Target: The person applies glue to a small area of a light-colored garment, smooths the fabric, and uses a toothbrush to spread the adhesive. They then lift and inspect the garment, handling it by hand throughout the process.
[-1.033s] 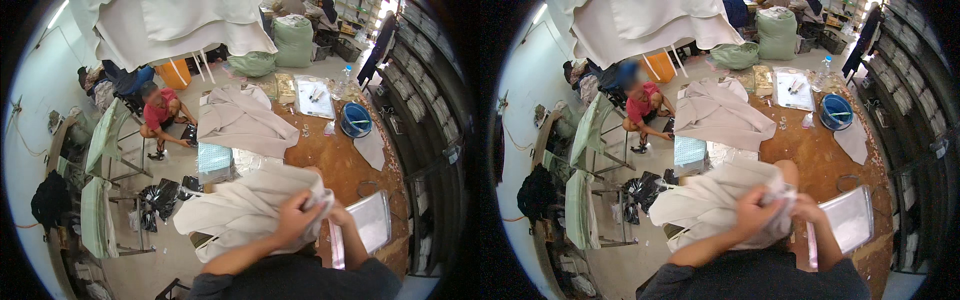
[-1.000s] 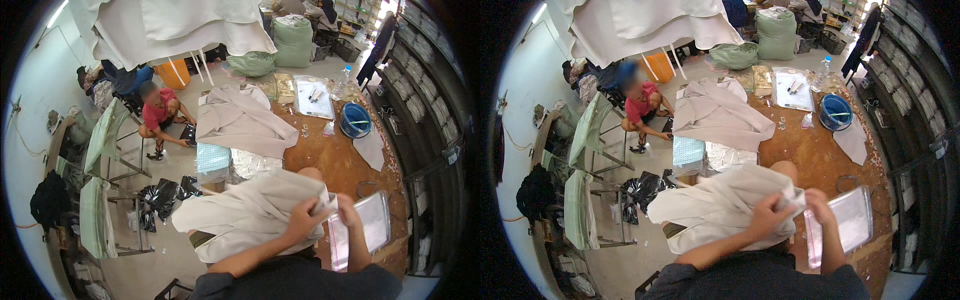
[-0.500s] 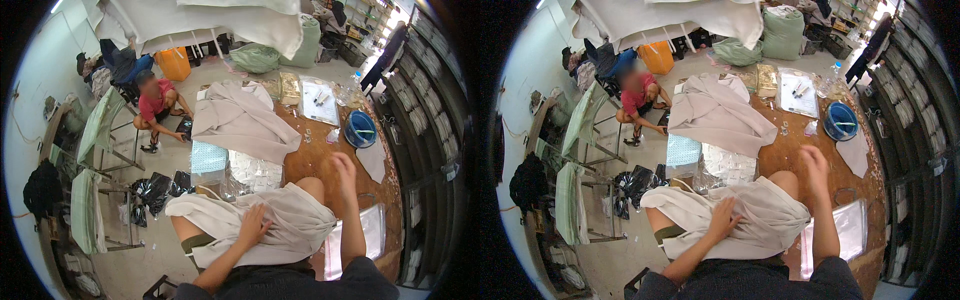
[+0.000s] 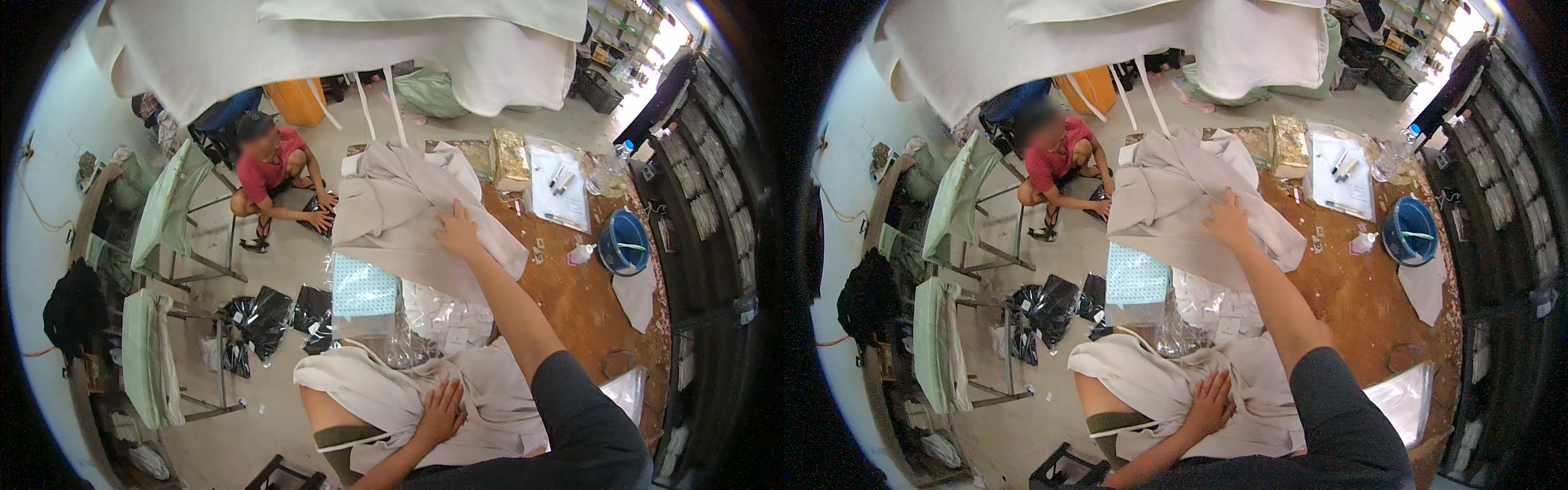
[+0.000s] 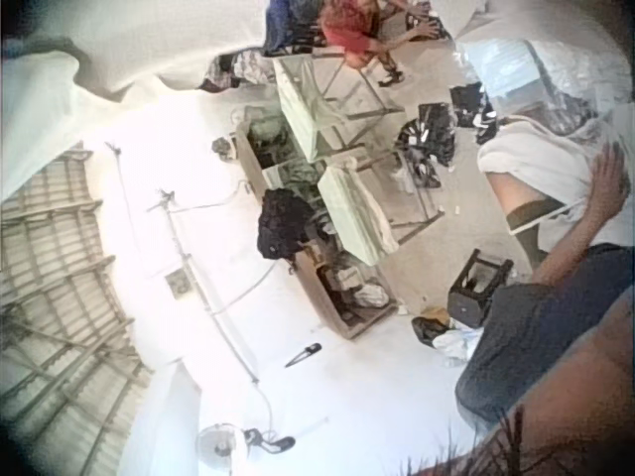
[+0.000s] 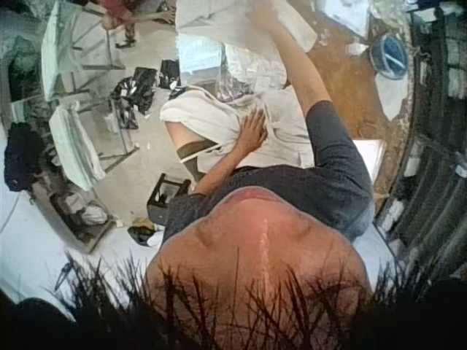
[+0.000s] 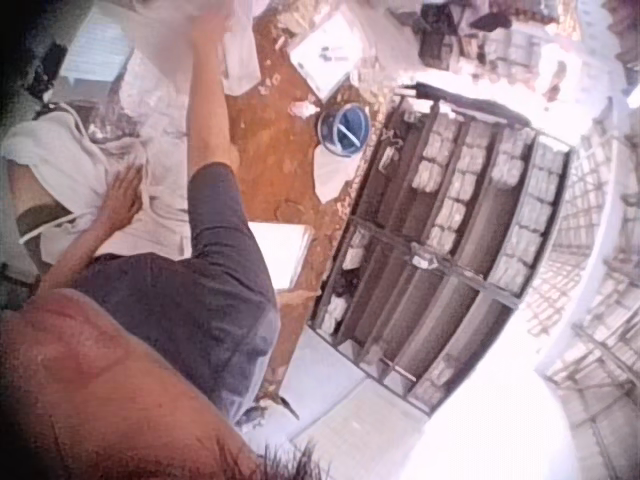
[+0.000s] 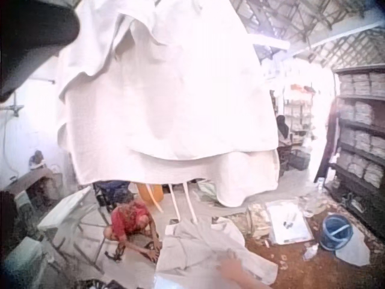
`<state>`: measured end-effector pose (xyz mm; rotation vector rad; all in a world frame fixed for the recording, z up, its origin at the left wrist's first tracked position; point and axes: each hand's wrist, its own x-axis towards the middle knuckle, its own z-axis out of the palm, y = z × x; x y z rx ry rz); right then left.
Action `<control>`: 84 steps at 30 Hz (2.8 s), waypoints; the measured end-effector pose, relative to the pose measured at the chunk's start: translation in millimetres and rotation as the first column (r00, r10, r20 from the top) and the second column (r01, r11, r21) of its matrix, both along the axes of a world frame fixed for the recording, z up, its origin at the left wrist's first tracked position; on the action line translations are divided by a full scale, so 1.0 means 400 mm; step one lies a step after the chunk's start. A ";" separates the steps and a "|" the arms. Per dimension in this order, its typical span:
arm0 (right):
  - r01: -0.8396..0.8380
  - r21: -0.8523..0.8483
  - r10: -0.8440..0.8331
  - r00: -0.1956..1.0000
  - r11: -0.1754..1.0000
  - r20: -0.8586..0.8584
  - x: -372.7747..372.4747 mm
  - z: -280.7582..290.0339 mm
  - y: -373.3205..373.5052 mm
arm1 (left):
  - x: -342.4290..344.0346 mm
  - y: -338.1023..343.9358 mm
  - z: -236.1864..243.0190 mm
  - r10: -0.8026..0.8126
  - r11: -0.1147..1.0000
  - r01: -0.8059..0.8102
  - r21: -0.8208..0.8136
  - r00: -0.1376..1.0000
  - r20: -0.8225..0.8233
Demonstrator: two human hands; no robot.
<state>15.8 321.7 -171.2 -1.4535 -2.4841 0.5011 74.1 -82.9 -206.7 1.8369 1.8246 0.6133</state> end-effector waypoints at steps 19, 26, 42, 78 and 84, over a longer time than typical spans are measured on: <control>-0.505 -0.290 0.452 0.861 0.813 -0.233 0.509 0.250 -0.325 | -0.012 -0.001 0.008 0.004 0.999 -0.011 0.046 0.989 0.146; -0.362 -0.298 0.270 0.912 0.883 -0.309 0.595 0.227 -0.353 | -0.037 0.020 0.045 -0.027 0.999 0.019 0.045 0.979 0.201; -0.291 -0.310 0.128 0.881 0.905 -0.455 0.595 0.261 -0.307 | -0.221 0.185 0.103 0.090 0.961 -0.127 0.245 0.983 0.159; -0.729 -0.273 0.541 0.661 0.628 -0.520 0.208 0.283 -0.637 | -0.304 0.337 0.078 0.228 0.814 -0.381 -0.439 -0.485 0.844; -0.244 -0.346 0.206 0.968 0.906 -0.143 0.316 0.190 -0.577 | -0.368 0.314 0.170 0.185 0.879 -0.259 -0.400 -0.589 0.787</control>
